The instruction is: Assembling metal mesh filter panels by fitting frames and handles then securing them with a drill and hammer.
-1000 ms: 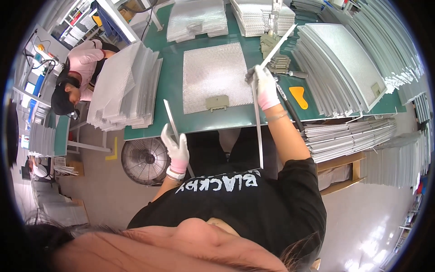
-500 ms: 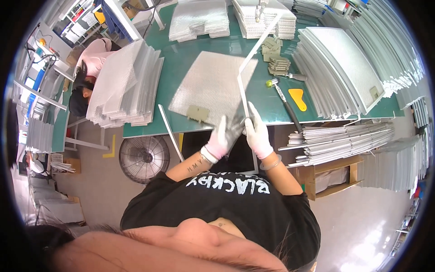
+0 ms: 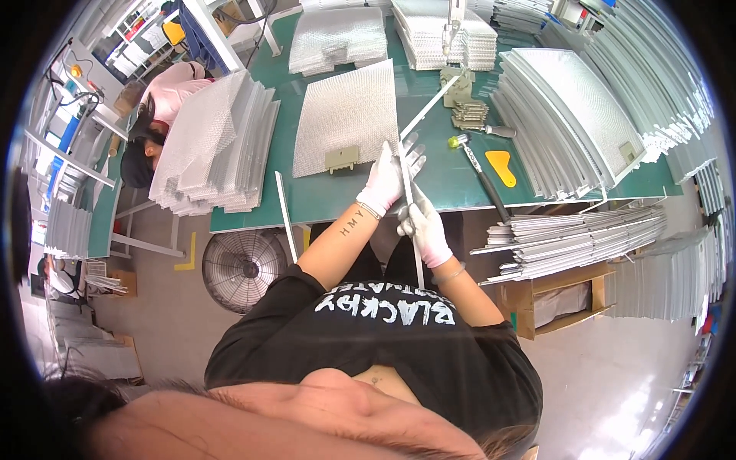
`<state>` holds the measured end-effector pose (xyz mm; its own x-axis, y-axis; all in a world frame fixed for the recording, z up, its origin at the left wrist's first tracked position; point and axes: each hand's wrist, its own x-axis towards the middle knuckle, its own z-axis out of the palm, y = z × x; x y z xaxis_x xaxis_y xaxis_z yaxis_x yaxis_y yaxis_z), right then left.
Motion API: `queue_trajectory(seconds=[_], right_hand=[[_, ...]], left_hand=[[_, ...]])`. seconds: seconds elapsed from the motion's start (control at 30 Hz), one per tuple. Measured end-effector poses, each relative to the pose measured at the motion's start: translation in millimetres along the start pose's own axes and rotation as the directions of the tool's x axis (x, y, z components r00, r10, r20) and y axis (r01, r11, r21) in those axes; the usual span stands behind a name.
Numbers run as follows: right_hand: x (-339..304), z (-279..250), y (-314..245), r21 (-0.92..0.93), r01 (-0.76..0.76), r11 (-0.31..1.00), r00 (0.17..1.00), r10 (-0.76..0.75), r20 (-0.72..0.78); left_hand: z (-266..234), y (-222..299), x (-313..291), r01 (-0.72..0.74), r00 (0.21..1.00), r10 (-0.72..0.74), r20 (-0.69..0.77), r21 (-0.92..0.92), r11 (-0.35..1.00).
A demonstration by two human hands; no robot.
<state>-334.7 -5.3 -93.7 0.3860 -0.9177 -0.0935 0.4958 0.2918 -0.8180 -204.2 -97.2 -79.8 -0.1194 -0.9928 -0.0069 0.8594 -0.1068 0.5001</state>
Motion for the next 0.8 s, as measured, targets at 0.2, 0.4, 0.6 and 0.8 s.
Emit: queue_trajectory(seconds=[0.2,0.4,0.6,0.8], right_hand=[[10,-4,-3,0.069,-0.018,0.997,1.0,0.018,-0.001],[4,-3,-6,0.146,-0.041,0.988,0.998,0.035,0.042],[7,-1,-5,0.119,-0.025,0.993,0.999,0.02,0.044],[-3,10,-9,-0.066,-0.004,0.998,1.0,0.002,-0.03]], left_hand=[[-2,-7,1,-0.017,1.0,0.017,0.007,-0.002,1.0],[-4,-5,2,-0.057,0.998,0.057,0.005,-0.057,0.997],[-7,-5,5,-0.071,0.997,0.071,0.001,-0.063,0.995],[-8,-8,11,-0.102,0.995,0.102,-0.019,0.022,0.995]])
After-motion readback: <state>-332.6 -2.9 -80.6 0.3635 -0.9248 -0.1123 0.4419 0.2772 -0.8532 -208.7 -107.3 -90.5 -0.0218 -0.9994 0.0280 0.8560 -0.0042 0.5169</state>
